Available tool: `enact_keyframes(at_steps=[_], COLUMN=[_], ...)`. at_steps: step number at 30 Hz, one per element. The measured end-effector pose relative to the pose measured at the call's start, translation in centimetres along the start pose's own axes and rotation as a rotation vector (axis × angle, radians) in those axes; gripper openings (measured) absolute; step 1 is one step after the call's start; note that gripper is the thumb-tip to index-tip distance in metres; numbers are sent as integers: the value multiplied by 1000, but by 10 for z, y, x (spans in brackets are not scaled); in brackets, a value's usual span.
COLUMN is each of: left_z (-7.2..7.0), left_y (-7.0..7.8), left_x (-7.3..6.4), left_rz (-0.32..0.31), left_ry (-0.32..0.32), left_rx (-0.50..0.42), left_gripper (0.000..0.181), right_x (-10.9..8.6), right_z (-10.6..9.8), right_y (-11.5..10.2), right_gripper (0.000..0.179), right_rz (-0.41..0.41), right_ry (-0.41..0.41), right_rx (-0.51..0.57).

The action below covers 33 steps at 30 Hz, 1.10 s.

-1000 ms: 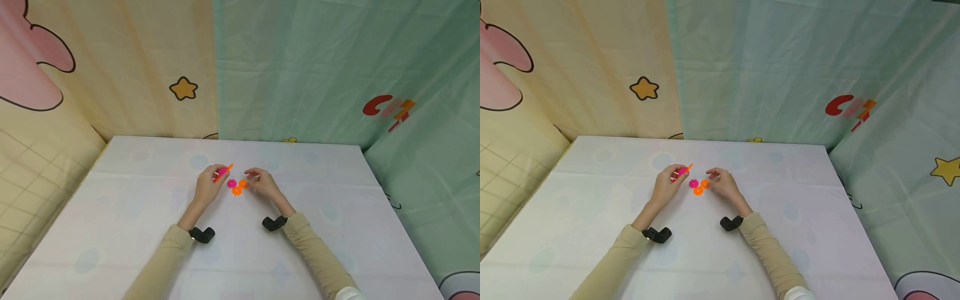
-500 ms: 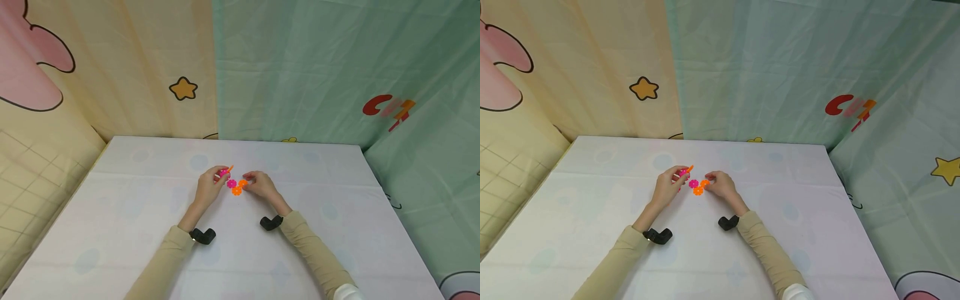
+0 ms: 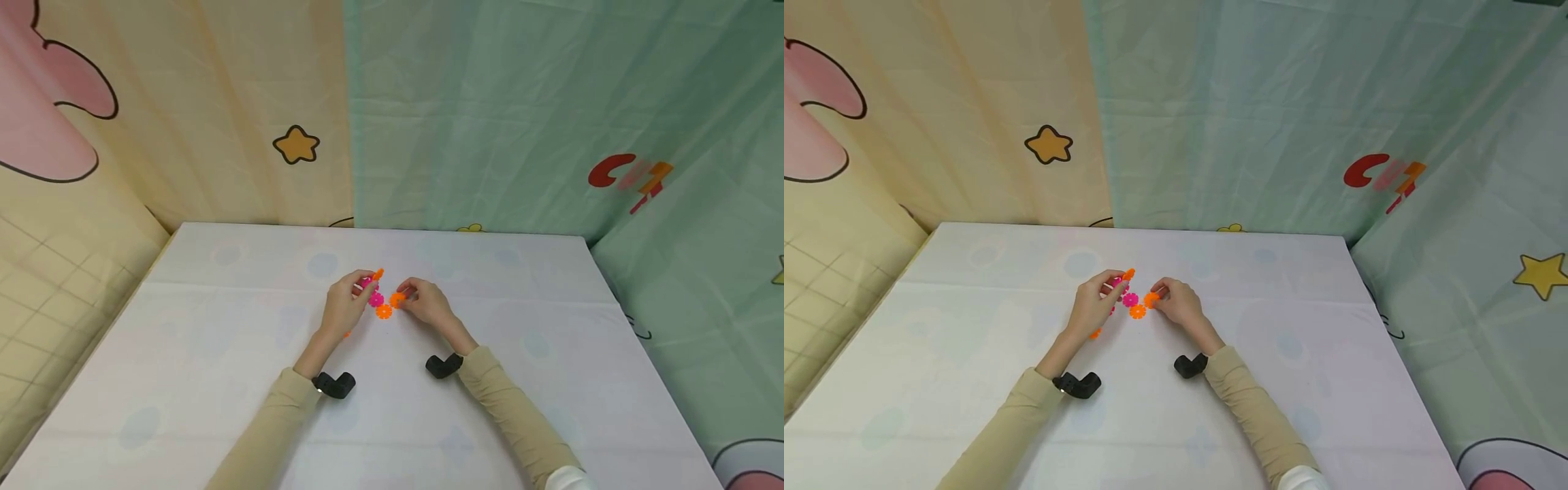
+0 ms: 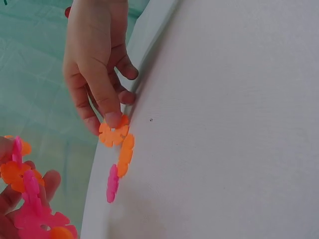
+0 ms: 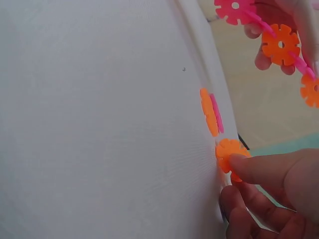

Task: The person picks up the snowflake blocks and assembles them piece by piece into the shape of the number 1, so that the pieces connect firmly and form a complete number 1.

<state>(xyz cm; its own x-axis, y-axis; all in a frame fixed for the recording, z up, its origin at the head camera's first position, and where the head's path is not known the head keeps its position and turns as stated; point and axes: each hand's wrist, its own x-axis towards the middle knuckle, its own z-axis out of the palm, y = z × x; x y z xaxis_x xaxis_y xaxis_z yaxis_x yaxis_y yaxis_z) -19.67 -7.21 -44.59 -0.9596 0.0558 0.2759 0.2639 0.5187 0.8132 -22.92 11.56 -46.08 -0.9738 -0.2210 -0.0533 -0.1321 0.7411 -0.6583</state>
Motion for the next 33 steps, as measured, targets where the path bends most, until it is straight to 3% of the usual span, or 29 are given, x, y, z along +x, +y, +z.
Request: enact_keyframes(at_steps=[5,11,21,33], left_z=[2,6,12,19], left_y=[1,1,5,10], left_x=[2,3,2,-1], left_rz=[16,10,-47,-85], left_ry=[1,-1,-21,-28], left_rx=[15,-29,-101,-119], left_gripper=[25,23,24,25], right_x=[-2,-4,-9,-16], right_z=[-2,-5,-15,-26], right_y=[3,5,6,-4], right_gripper=[20,20,24,24], right_rz=[-2,-17,-19,-32], right_ry=[-6,0,93,157], right_rx=[-38,-33,111,190])
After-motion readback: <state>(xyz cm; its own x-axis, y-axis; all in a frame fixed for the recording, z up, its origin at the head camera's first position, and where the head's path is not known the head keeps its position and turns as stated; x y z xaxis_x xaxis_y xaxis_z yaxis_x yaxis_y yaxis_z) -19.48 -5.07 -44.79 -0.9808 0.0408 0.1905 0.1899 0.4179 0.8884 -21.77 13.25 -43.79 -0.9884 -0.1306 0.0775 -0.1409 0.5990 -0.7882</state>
